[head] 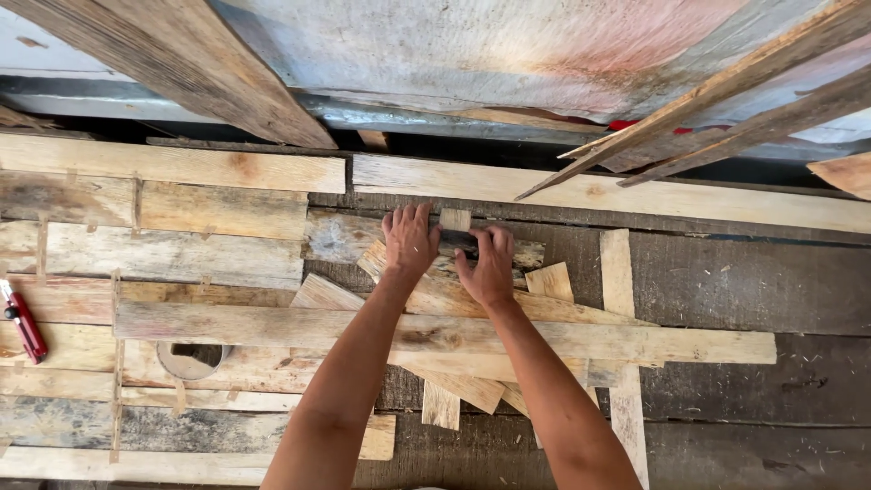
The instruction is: Sort and arrange wooden slats and scrap pieces on a workshop bench.
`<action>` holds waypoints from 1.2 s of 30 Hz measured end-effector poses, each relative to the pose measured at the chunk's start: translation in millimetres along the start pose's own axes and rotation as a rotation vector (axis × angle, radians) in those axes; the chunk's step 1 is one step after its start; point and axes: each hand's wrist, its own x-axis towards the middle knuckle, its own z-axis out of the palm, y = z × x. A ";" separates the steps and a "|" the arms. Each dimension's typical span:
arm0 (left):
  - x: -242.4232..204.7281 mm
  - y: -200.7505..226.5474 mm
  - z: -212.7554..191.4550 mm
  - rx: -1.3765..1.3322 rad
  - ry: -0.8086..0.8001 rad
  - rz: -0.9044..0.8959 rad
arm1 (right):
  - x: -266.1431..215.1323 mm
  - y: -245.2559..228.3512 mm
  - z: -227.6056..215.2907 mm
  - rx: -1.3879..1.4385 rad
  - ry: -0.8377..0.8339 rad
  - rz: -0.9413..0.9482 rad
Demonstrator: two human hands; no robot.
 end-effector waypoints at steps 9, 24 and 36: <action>11.3 -5.5 -6.4 0.070 0.143 0.069 | -1.9 3.2 3.4 -0.019 -0.060 0.020; 36.7 -15.6 5.1 0.226 -0.017 0.011 | 7.1 8.3 7.4 -0.011 -0.039 0.087; 56.1 -29.5 16.5 0.339 -0.038 0.057 | 23.2 29.9 3.5 0.030 -0.067 0.148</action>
